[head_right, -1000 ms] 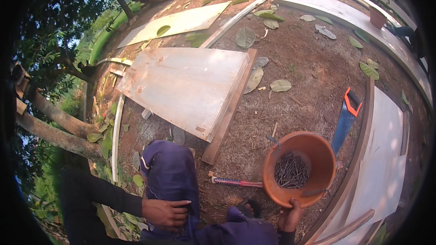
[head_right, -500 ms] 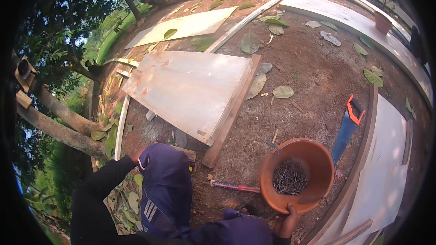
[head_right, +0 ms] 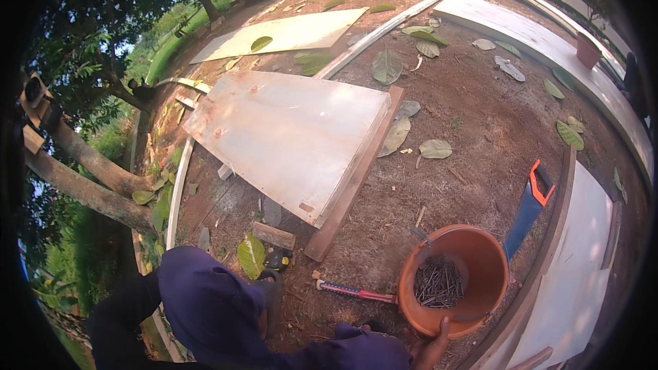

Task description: The person assembles a wooden box-like structure outdoors by aligning wooden planks and hammering nails to secure them. They repeatedly adjust the frame, insert nails, and use a hammer to fasten the pieces together.

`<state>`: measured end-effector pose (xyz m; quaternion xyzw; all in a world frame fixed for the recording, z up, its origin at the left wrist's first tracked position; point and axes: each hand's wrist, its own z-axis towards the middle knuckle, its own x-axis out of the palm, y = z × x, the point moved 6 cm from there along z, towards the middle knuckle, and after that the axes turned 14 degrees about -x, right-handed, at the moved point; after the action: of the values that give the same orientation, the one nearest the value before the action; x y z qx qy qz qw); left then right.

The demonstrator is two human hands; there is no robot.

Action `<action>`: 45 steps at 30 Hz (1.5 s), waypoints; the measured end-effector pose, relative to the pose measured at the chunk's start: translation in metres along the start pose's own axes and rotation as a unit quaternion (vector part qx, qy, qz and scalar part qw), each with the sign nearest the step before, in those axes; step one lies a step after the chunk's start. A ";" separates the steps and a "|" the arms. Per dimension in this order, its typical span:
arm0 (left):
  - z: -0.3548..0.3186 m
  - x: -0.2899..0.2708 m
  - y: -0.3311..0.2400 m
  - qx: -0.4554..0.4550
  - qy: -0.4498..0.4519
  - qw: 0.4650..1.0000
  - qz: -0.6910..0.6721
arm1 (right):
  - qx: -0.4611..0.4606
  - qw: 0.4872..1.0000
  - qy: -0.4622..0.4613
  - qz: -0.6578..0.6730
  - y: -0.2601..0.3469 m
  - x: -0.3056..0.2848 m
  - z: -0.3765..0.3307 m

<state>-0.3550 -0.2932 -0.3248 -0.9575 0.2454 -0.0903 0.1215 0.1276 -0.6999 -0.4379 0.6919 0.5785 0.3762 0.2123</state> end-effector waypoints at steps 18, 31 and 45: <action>-0.126 0.293 -0.169 0.373 0.037 0.521 0.767 | -0.102 0.985 -0.048 0.134 -0.013 0.029 -0.034; -0.123 0.301 -0.122 0.293 0.102 0.381 0.871 | -0.202 0.935 0.120 0.267 0.084 0.127 -0.026; -0.154 0.303 -0.111 0.315 0.113 0.396 0.855 | -0.142 0.988 0.003 0.061 0.063 0.119 0.032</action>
<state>-0.0790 -0.3769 -0.1123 -0.1206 0.9012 -0.1178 0.3993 0.1984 -0.5965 -0.3794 0.6876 0.4768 0.4687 0.2833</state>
